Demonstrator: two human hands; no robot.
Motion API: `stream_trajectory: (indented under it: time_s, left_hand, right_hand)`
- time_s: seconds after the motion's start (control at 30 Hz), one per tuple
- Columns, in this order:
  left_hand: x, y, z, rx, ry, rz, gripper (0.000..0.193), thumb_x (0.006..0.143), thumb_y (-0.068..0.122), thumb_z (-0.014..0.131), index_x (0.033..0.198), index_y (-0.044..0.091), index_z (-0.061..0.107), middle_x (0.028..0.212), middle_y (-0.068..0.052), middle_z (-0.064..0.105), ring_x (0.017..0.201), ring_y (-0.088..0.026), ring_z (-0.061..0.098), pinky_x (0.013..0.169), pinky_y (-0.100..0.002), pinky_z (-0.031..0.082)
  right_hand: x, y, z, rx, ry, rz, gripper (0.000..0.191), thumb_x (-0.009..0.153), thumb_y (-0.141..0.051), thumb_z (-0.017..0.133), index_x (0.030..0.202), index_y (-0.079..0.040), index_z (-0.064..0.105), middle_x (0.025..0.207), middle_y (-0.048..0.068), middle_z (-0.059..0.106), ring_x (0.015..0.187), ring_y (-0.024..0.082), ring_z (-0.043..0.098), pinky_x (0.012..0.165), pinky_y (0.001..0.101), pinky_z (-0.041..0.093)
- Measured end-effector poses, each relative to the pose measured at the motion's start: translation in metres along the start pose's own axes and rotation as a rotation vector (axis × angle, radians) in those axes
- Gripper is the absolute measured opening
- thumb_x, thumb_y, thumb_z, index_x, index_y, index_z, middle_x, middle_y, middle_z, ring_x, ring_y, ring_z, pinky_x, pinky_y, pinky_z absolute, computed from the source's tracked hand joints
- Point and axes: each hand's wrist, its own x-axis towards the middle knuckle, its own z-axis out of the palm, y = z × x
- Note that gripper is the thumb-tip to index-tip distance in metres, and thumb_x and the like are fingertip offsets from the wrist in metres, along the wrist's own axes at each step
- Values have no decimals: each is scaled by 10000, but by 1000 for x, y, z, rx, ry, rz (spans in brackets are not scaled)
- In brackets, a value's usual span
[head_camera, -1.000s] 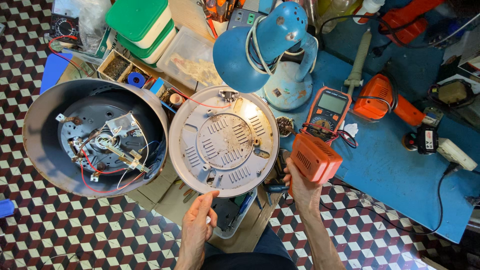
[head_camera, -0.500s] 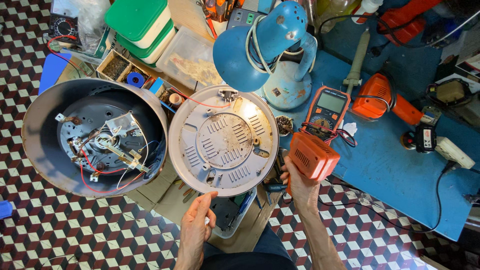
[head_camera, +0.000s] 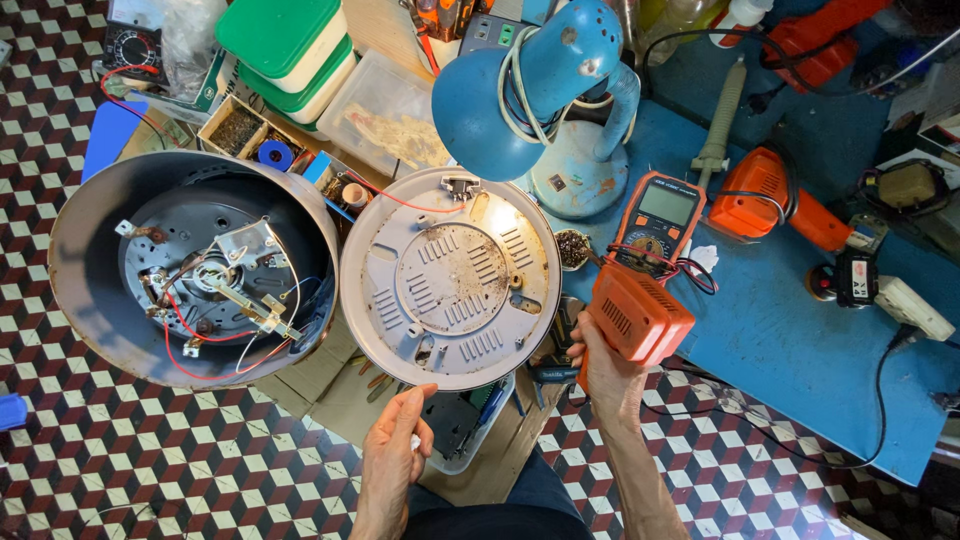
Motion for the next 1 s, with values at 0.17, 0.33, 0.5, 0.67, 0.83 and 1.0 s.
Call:
stream_trajectory:
  time_s: [0.17, 0.33, 0.5, 0.67, 0.83, 1.0]
  left_hand:
    - [-1, 0, -1, 7, 10, -3, 493, 1005, 422, 493, 1248, 48, 703, 538, 2, 455, 334, -45, 292, 325, -219, 210]
    - [-2, -1, -3, -16, -2, 8, 486, 1008, 416, 493, 1249, 47, 698, 542, 2, 467, 338, -43, 297, 328, -218, 211]
    - [0, -3, -5, -53, -15, 9, 471, 1007, 402, 511, 1250, 39, 689, 539, -4, 476, 338, -45, 296, 328, -222, 208]
    - [6, -9, -11, -96, -44, 60, 462, 999, 385, 517, 1232, 24, 686, 519, -12, 474, 320, -53, 286, 315, -234, 194]
    - [10, -13, -12, -97, -118, 61, 442, 998, 363, 552, 1225, 13, 698, 497, -17, 483, 325, -49, 285, 322, -228, 185]
    - [14, 12, -16, -52, -272, 119, 410, 978, 348, 583, 1212, 35, 705, 495, -11, 509, 358, -51, 328, 361, -224, 217]
  right_hand:
    - [0, -3, 3, -15, 12, 45, 252, 935, -186, 703, 1108, -6, 674, 877, 112, 726, 625, 117, 673, 515, 243, 560]
    - [0, -7, 8, -23, 15, 70, 276, 931, -190, 706, 1125, 2, 671, 929, 138, 743, 638, 127, 672, 522, 250, 560]
    - [-8, -13, 3, 68, 6, 32, 239, 938, -129, 693, 1122, 19, 660, 929, 150, 741, 635, 132, 674, 524, 257, 557]
    - [-19, -11, -7, 150, -17, -33, 214, 945, -83, 682, 1123, 35, 662, 948, 152, 737, 648, 137, 677, 533, 256, 560]
    - [-23, -7, -3, 178, -9, -73, 225, 937, -62, 676, 1138, 34, 644, 939, 164, 734, 645, 148, 686, 527, 260, 562]
    - [-40, -22, 14, 112, 88, -61, 276, 933, -48, 670, 1190, 32, 606, 957, 180, 729, 646, 148, 665, 511, 269, 550]
